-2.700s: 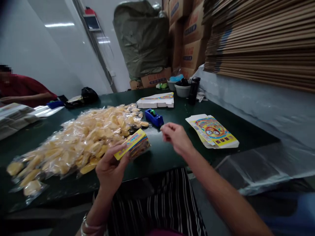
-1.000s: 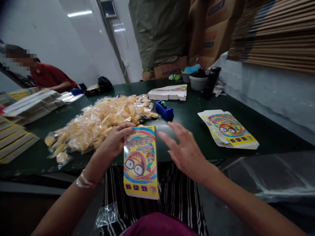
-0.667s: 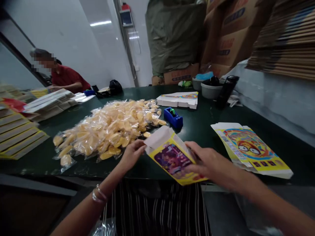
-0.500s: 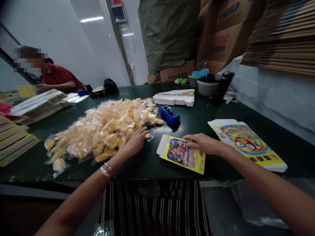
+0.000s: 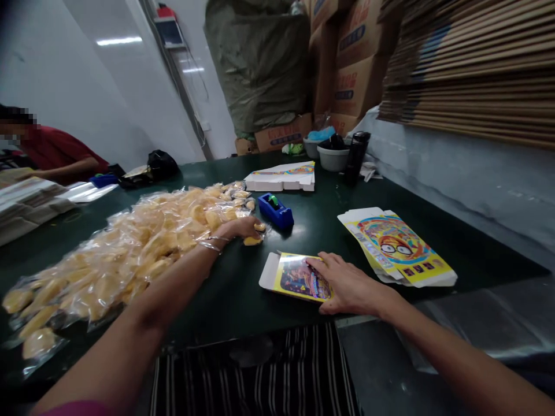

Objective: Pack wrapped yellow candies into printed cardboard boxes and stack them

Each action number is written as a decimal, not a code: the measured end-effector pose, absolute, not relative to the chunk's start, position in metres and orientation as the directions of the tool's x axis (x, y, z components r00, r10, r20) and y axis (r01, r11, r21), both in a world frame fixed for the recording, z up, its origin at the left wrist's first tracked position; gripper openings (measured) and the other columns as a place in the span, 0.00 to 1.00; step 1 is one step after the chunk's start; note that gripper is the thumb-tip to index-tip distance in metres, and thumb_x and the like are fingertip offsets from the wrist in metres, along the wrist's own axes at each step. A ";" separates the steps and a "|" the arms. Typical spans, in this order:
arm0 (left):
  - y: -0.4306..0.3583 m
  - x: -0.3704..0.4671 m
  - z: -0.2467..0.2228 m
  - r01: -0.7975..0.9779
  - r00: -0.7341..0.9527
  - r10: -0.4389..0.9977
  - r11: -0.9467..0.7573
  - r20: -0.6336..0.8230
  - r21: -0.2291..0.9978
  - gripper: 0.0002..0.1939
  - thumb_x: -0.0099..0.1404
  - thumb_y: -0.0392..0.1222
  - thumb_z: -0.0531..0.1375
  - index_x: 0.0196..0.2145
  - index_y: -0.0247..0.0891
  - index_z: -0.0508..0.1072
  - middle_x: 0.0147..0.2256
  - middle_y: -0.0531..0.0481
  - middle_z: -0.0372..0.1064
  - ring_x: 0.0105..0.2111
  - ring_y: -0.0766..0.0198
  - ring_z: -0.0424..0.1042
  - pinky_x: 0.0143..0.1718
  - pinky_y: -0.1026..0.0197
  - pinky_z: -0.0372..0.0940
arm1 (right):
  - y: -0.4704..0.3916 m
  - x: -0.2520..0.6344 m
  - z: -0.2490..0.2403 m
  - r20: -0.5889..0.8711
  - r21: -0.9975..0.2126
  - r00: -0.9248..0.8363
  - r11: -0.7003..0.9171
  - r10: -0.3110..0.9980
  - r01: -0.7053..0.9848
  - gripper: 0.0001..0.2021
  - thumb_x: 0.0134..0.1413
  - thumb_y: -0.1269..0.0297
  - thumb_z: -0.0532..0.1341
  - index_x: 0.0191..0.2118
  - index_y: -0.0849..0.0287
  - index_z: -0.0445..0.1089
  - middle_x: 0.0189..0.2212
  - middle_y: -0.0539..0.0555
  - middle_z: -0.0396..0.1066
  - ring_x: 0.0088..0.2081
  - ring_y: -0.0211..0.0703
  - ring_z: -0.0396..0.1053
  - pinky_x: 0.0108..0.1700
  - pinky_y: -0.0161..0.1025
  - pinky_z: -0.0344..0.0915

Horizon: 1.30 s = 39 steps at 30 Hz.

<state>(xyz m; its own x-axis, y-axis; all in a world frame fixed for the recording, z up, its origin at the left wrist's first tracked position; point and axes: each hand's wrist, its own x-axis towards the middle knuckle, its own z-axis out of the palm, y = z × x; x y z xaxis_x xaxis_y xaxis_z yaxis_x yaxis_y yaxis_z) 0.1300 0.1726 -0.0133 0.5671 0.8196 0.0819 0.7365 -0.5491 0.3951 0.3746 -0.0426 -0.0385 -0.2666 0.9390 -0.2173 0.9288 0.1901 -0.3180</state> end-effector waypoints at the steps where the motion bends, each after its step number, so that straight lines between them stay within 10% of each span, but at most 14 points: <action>1: 0.167 0.129 -0.012 0.739 0.571 0.818 -0.545 0.060 0.397 0.12 0.67 0.45 0.62 0.43 0.33 0.74 0.40 0.47 0.74 0.38 0.59 0.75 0.40 0.53 0.72 | -0.045 0.378 -0.040 -0.185 -0.321 -0.276 0.207 0.943 0.924 0.52 0.37 0.56 0.71 0.69 0.59 0.49 0.66 0.68 0.50 0.65 0.69 0.50 0.63 0.60 0.55; 8: 0.069 0.088 -0.011 0.707 0.575 0.818 -0.514 0.027 0.486 0.20 0.67 0.42 0.53 0.53 0.35 0.73 0.37 0.42 0.78 0.35 0.52 0.75 0.37 0.54 0.67 | -0.054 0.390 -0.049 0.004 -0.355 -0.338 0.317 0.941 0.879 0.45 0.39 0.60 0.71 0.65 0.57 0.55 0.58 0.64 0.59 0.58 0.64 0.59 0.59 0.58 0.61; 16: 0.048 0.117 -0.031 0.619 0.677 0.733 -0.512 -0.073 0.595 0.08 0.52 0.29 0.60 0.28 0.37 0.78 0.28 0.42 0.75 0.40 0.47 0.74 0.42 0.52 0.65 | -0.058 0.380 -0.060 0.097 -0.365 -0.360 0.370 0.928 0.854 0.44 0.39 0.65 0.68 0.64 0.61 0.54 0.60 0.69 0.55 0.61 0.67 0.53 0.58 0.62 0.61; 25: 0.029 0.096 -0.044 0.319 0.672 0.740 -0.299 0.007 0.899 0.31 0.63 0.39 0.59 0.63 0.41 0.60 0.54 0.40 0.71 0.53 0.52 0.72 0.49 0.52 0.69 | -0.056 0.380 -0.061 0.097 -0.287 -0.351 0.364 0.931 0.886 0.42 0.40 0.62 0.70 0.63 0.60 0.57 0.60 0.70 0.56 0.60 0.69 0.56 0.53 0.63 0.64; 36: 0.039 0.093 -0.058 0.518 0.584 0.809 -0.310 -0.064 0.797 0.10 0.54 0.31 0.62 0.36 0.38 0.74 0.30 0.50 0.77 0.31 0.59 0.77 0.34 0.57 0.71 | -0.051 0.364 -0.066 0.154 -0.344 -0.412 0.440 0.898 0.829 0.41 0.38 0.63 0.69 0.63 0.58 0.58 0.60 0.67 0.57 0.60 0.67 0.57 0.55 0.60 0.63; 39: 0.085 0.081 -0.030 0.602 0.459 0.888 -0.347 0.044 0.720 0.05 0.57 0.34 0.61 0.33 0.39 0.74 0.33 0.46 0.77 0.41 0.51 0.75 0.43 0.49 0.69 | -0.051 0.360 -0.057 0.082 -0.365 -0.395 0.396 0.915 0.843 0.41 0.39 0.63 0.68 0.63 0.59 0.60 0.59 0.67 0.59 0.58 0.66 0.59 0.54 0.59 0.62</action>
